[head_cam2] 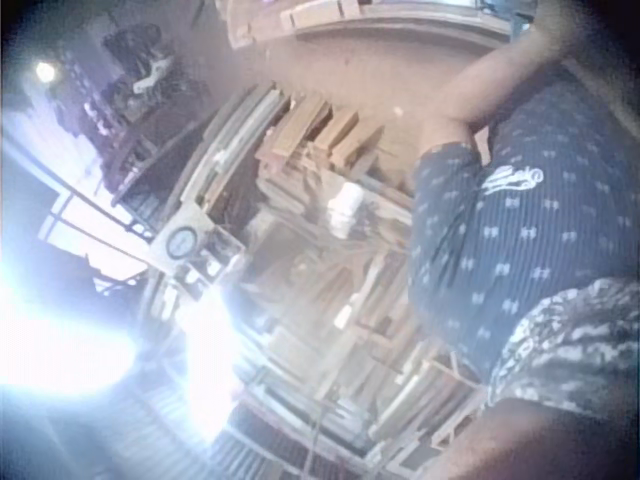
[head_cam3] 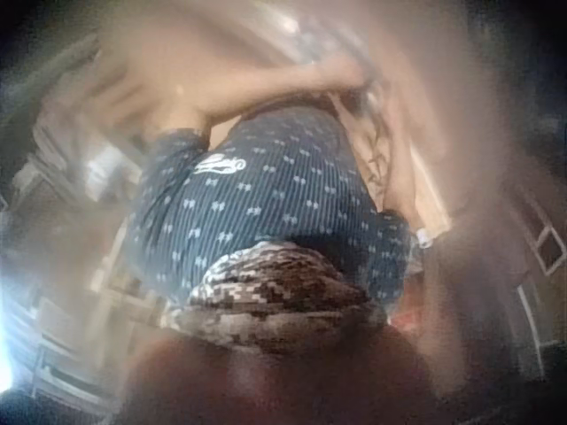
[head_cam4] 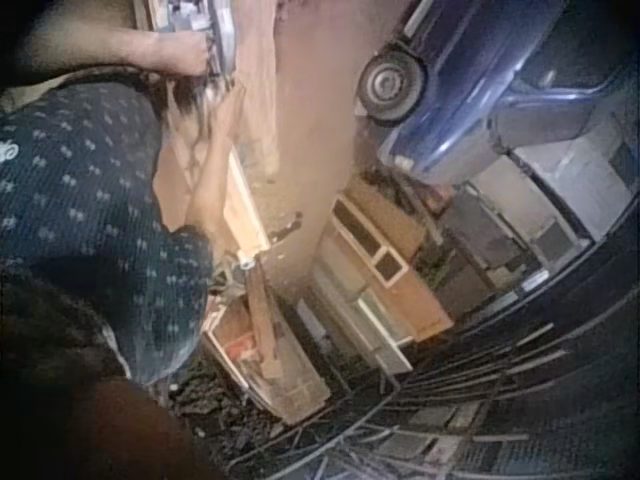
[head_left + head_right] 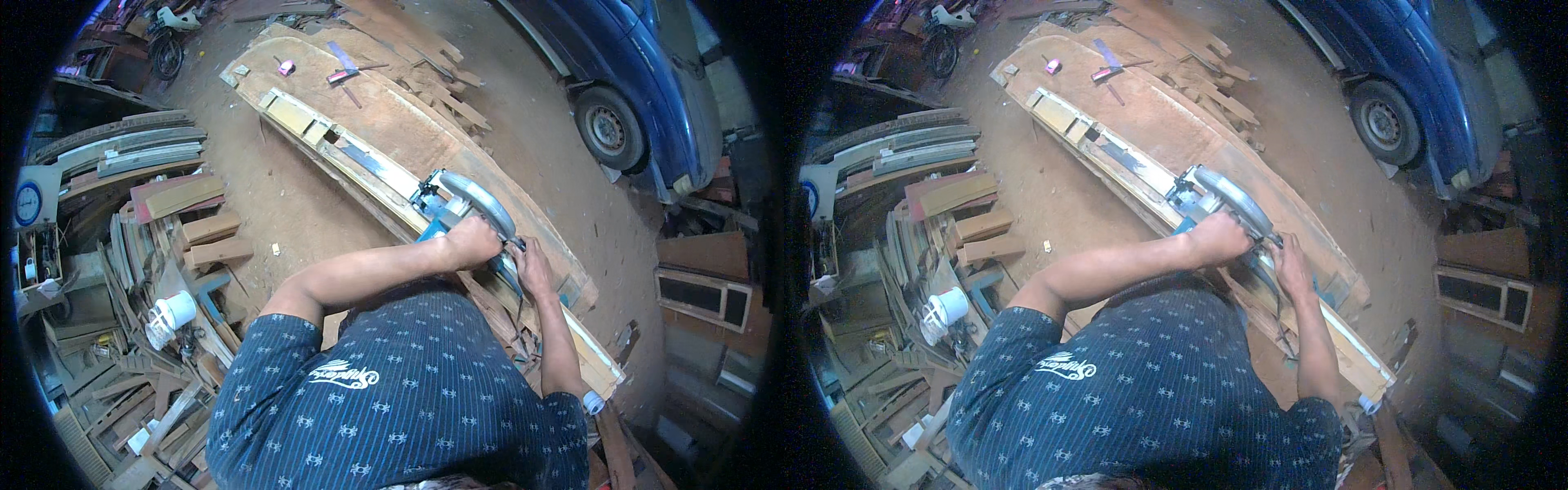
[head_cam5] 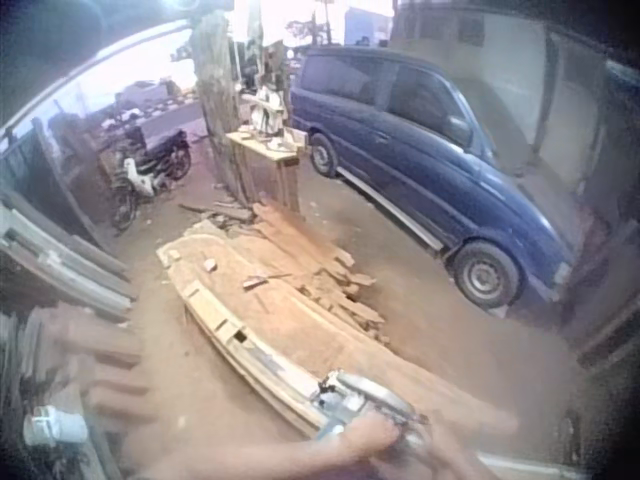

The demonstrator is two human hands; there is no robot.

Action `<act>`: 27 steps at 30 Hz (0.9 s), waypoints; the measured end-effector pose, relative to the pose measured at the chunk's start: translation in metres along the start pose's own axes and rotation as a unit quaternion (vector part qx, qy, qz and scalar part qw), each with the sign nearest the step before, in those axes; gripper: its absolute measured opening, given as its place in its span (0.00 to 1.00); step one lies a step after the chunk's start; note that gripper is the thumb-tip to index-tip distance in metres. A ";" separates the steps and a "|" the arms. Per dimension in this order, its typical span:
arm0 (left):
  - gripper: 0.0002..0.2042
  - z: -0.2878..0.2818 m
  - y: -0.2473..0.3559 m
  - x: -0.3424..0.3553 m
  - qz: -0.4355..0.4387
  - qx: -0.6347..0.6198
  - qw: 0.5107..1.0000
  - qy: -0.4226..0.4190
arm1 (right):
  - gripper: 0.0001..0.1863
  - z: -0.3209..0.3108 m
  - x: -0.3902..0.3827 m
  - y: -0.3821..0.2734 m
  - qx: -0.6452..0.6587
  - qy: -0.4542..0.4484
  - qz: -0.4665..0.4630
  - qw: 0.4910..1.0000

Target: The person uses a circular saw to cut a long wooden plank into smaller pieces on a workbench. They measure and mark the wood with a tape measure and pencil before making cuts, then stack the resulting pieces.

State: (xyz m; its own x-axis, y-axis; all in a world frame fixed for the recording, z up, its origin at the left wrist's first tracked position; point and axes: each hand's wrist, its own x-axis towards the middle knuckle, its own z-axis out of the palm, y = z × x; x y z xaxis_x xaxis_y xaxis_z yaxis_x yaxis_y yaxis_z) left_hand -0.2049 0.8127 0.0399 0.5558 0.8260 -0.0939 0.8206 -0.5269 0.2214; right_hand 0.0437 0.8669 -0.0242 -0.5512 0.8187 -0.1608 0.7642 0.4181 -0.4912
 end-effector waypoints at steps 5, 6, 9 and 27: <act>0.10 0.000 -0.013 -0.017 0.001 -0.054 0.997 0.062 | 0.26 0.021 0.010 0.041 0.248 -0.093 0.165 0.950; 0.10 0.001 -0.014 -0.019 0.001 -0.056 0.996 0.075 | 0.28 0.012 0.014 0.031 0.319 -0.123 0.223 0.913; 0.14 0.002 -0.014 -0.022 -0.002 -0.070 0.993 0.099 | 0.32 -0.011 0.022 -0.001 0.458 -0.162 0.341 0.805; 0.19 0.018 -0.056 -0.124 -0.227 -0.330 0.875 0.271 | 0.31 0.008 0.059 -0.103 0.221 -0.201 -0.098 0.949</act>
State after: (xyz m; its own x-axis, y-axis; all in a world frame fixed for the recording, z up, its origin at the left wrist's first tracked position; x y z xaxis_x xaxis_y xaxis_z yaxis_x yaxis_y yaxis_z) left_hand -0.3176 0.7364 0.0211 -0.0984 0.9883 0.1162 0.5848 -0.0371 0.8104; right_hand -0.0699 0.8695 0.0102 -0.8199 0.4880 -0.2994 0.4670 0.2676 -0.8428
